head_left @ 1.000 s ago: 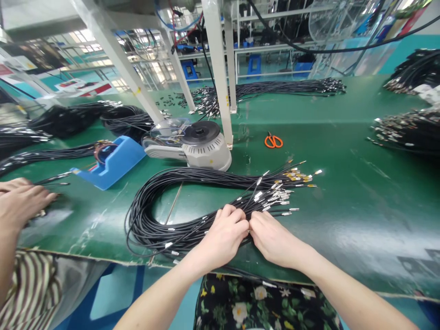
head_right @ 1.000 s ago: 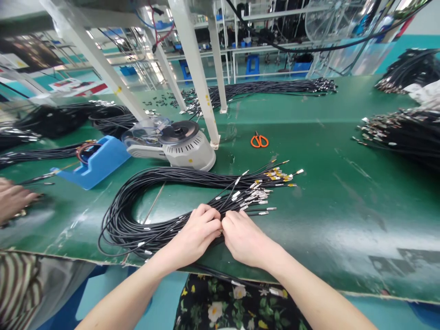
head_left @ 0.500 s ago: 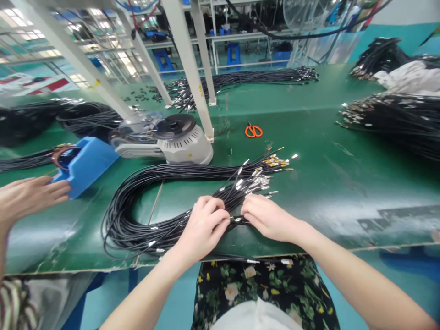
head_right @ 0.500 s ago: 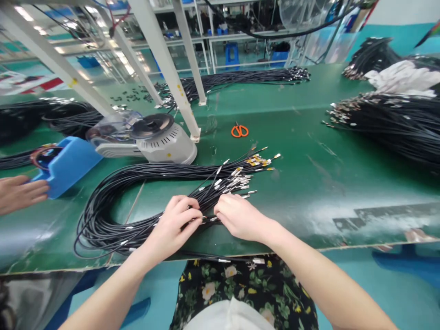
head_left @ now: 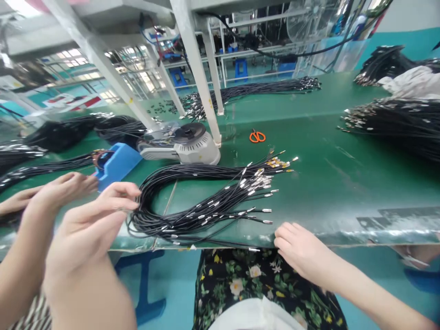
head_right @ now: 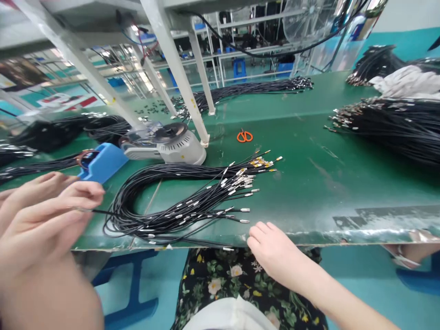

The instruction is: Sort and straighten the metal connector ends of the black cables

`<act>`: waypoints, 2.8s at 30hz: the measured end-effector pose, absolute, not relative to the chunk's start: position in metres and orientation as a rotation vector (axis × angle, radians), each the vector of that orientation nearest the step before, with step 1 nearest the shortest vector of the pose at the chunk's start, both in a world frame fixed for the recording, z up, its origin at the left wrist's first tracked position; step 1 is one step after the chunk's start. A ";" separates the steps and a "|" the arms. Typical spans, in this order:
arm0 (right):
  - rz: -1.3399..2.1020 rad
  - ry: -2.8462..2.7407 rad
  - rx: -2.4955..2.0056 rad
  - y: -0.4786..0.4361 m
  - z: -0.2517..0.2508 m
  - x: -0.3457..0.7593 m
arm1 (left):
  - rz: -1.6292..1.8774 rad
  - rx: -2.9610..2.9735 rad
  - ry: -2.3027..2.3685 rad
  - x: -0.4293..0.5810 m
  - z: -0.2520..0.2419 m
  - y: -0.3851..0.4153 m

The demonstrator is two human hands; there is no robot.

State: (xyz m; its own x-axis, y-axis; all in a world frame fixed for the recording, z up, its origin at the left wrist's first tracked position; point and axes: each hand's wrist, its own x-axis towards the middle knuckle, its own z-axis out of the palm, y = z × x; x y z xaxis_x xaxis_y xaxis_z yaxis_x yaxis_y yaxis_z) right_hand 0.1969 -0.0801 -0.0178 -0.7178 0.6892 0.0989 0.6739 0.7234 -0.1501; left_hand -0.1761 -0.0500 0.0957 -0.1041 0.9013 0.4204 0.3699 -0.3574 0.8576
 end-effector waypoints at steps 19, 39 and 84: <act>-0.120 -2.814 -0.950 -0.011 -0.006 0.146 | 0.742 2.265 1.457 -0.062 0.003 -0.036; 0.136 -2.950 -0.929 -0.056 0.006 0.120 | 1.215 1.242 1.162 -0.116 0.063 -0.005; -0.145 -2.934 -1.298 0.023 0.000 0.055 | 1.292 0.877 0.936 -0.159 0.051 0.008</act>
